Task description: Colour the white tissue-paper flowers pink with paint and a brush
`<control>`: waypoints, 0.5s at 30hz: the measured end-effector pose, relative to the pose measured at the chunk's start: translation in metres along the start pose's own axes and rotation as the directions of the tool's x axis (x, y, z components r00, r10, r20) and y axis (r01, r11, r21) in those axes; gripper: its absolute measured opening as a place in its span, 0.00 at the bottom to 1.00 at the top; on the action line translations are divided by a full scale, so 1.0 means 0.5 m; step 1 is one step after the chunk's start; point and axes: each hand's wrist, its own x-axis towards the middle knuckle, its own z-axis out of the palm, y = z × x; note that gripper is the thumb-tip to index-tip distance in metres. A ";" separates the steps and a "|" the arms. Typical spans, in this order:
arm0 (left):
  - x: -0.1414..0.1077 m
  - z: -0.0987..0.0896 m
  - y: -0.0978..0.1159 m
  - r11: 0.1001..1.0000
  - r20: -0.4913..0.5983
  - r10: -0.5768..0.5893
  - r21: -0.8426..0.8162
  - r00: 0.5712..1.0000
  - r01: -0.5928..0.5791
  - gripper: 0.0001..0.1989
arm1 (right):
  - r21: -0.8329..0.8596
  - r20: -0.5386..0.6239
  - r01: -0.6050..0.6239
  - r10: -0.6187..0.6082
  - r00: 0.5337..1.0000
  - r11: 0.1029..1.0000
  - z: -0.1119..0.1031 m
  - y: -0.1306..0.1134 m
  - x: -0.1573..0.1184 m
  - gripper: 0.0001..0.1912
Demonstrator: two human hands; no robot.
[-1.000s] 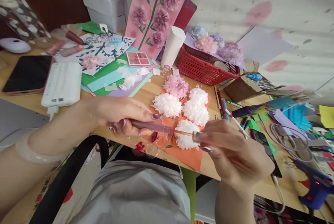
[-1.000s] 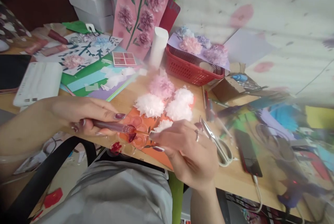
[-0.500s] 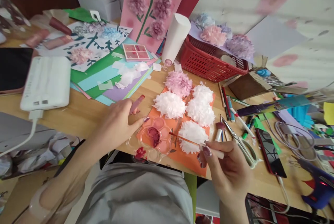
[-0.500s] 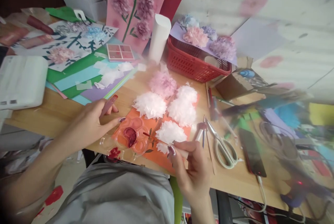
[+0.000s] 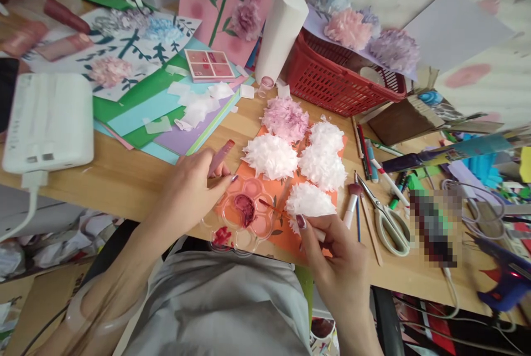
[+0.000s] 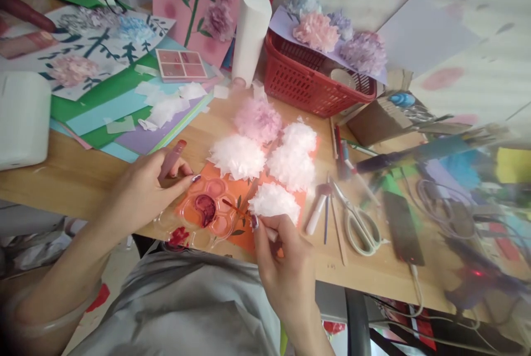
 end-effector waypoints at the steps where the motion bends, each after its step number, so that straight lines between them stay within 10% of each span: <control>1: 0.000 0.000 0.001 1.000 -0.001 -0.006 -0.016 1.000 0.006 0.13 | -0.049 0.019 0.022 -0.021 1.000 0.999 -0.003 -0.005 0.000 0.03; 15: -0.001 -0.005 0.003 0.995 -0.012 0.001 -0.105 1.000 -0.003 0.15 | -0.381 0.426 0.609 -0.452 0.784 0.696 -0.052 -0.043 0.046 0.10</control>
